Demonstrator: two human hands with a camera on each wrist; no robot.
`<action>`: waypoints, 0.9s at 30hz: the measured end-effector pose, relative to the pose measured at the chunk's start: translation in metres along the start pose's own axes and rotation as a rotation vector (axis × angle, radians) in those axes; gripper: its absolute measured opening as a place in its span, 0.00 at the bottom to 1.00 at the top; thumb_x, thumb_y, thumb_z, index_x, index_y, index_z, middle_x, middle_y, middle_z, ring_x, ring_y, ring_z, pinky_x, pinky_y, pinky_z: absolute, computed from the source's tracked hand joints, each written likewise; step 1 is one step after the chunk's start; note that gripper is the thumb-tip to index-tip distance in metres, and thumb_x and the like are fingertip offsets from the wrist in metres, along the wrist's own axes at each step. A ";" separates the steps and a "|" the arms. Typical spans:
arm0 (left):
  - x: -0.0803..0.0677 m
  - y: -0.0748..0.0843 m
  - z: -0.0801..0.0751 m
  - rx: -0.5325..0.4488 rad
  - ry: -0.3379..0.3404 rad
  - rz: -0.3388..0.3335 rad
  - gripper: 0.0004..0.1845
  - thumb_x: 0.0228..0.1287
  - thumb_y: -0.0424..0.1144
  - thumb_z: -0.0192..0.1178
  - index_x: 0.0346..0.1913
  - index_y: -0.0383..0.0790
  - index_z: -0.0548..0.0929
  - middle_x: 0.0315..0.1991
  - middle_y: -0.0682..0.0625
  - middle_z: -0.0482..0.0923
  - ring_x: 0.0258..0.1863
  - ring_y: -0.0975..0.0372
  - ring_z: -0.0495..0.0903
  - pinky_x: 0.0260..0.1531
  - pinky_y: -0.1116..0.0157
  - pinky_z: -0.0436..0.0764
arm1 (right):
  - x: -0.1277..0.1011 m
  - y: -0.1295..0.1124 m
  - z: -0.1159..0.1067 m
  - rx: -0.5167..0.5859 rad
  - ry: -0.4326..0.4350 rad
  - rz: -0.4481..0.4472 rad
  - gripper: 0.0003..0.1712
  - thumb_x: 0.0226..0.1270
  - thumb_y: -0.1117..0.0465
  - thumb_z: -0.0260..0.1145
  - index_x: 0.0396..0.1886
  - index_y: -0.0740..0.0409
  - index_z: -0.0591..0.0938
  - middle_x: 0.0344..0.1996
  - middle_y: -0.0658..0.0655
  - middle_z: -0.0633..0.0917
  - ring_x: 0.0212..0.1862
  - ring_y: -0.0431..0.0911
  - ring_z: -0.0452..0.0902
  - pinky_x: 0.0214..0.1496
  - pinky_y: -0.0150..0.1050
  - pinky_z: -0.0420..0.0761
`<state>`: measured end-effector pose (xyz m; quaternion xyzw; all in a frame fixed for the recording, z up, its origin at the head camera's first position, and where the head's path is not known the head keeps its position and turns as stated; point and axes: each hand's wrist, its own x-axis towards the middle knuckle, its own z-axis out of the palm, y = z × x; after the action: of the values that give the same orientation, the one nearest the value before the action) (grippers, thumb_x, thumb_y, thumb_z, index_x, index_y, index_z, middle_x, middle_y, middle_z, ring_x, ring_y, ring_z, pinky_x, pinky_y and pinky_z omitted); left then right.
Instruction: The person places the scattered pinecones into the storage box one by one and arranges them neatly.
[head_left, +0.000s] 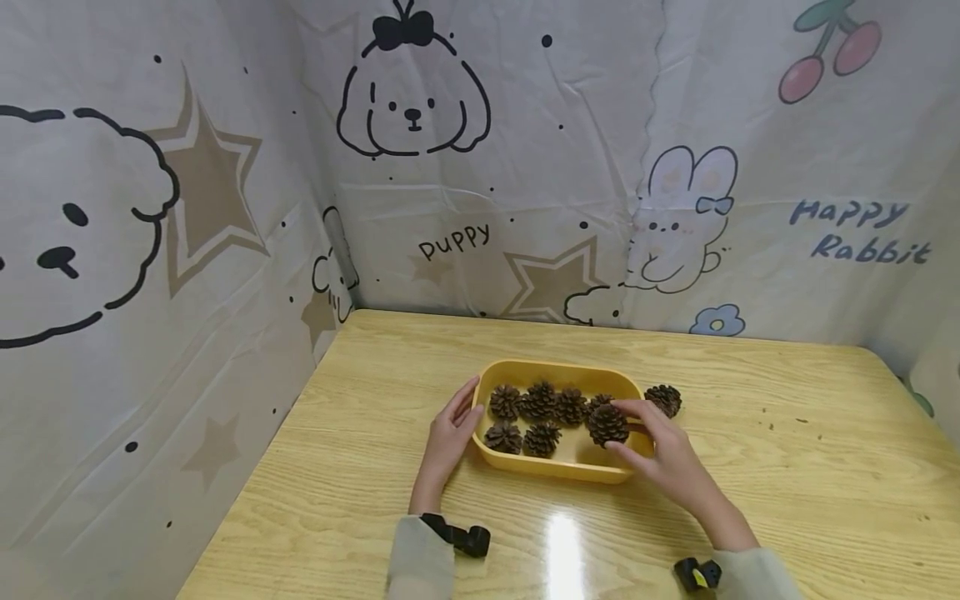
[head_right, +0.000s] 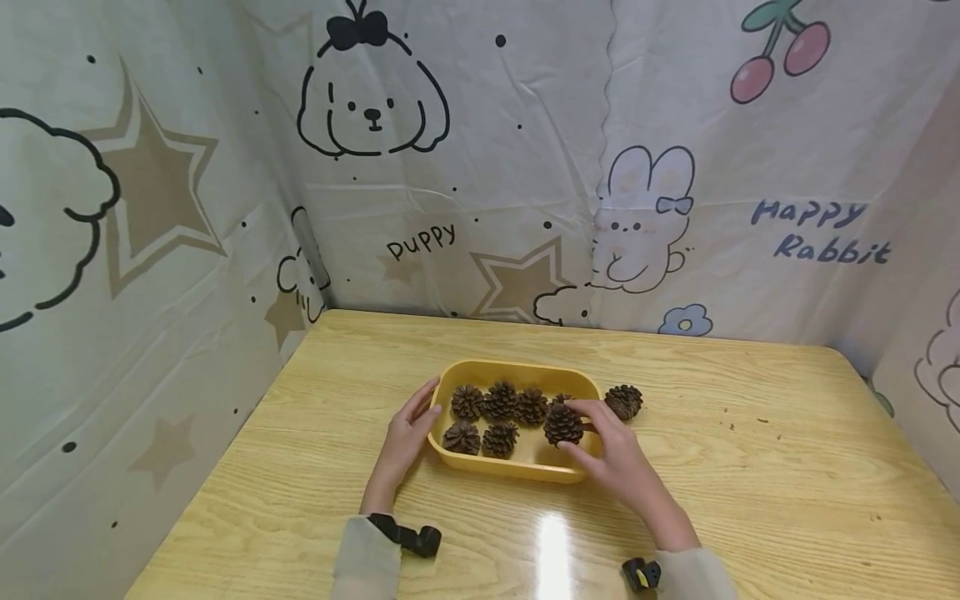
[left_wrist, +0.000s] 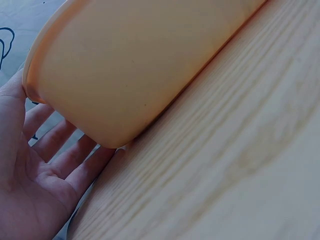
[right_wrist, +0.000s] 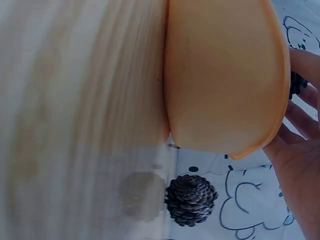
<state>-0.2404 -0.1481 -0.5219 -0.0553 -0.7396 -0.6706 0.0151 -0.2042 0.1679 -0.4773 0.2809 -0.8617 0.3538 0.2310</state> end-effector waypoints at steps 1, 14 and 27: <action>0.000 0.000 0.000 0.002 0.000 -0.003 0.28 0.74 0.43 0.54 0.74 0.50 0.65 0.74 0.44 0.63 0.72 0.50 0.66 0.71 0.54 0.69 | 0.001 0.000 0.000 -0.027 -0.019 -0.002 0.35 0.48 0.69 0.77 0.59 0.62 0.77 0.52 0.58 0.82 0.55 0.40 0.77 0.55 0.21 0.79; -0.010 0.032 -0.001 0.010 -0.011 -0.032 0.27 0.74 0.35 0.52 0.73 0.40 0.65 0.73 0.39 0.64 0.72 0.47 0.65 0.71 0.51 0.68 | 0.017 -0.006 0.003 -0.077 -0.284 0.039 0.32 0.56 0.64 0.74 0.60 0.64 0.75 0.54 0.60 0.82 0.53 0.55 0.81 0.51 0.49 0.86; -0.012 0.031 0.000 -0.015 -0.005 -0.035 0.27 0.74 0.37 0.53 0.73 0.42 0.66 0.73 0.40 0.64 0.72 0.47 0.66 0.71 0.51 0.68 | 0.027 -0.011 0.006 -0.073 -0.442 0.133 0.29 0.60 0.60 0.72 0.59 0.63 0.74 0.55 0.62 0.81 0.56 0.57 0.79 0.55 0.52 0.83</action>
<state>-0.2257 -0.1463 -0.4923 -0.0439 -0.7354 -0.6762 0.0011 -0.2182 0.1479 -0.4595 0.2855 -0.9202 0.2666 0.0230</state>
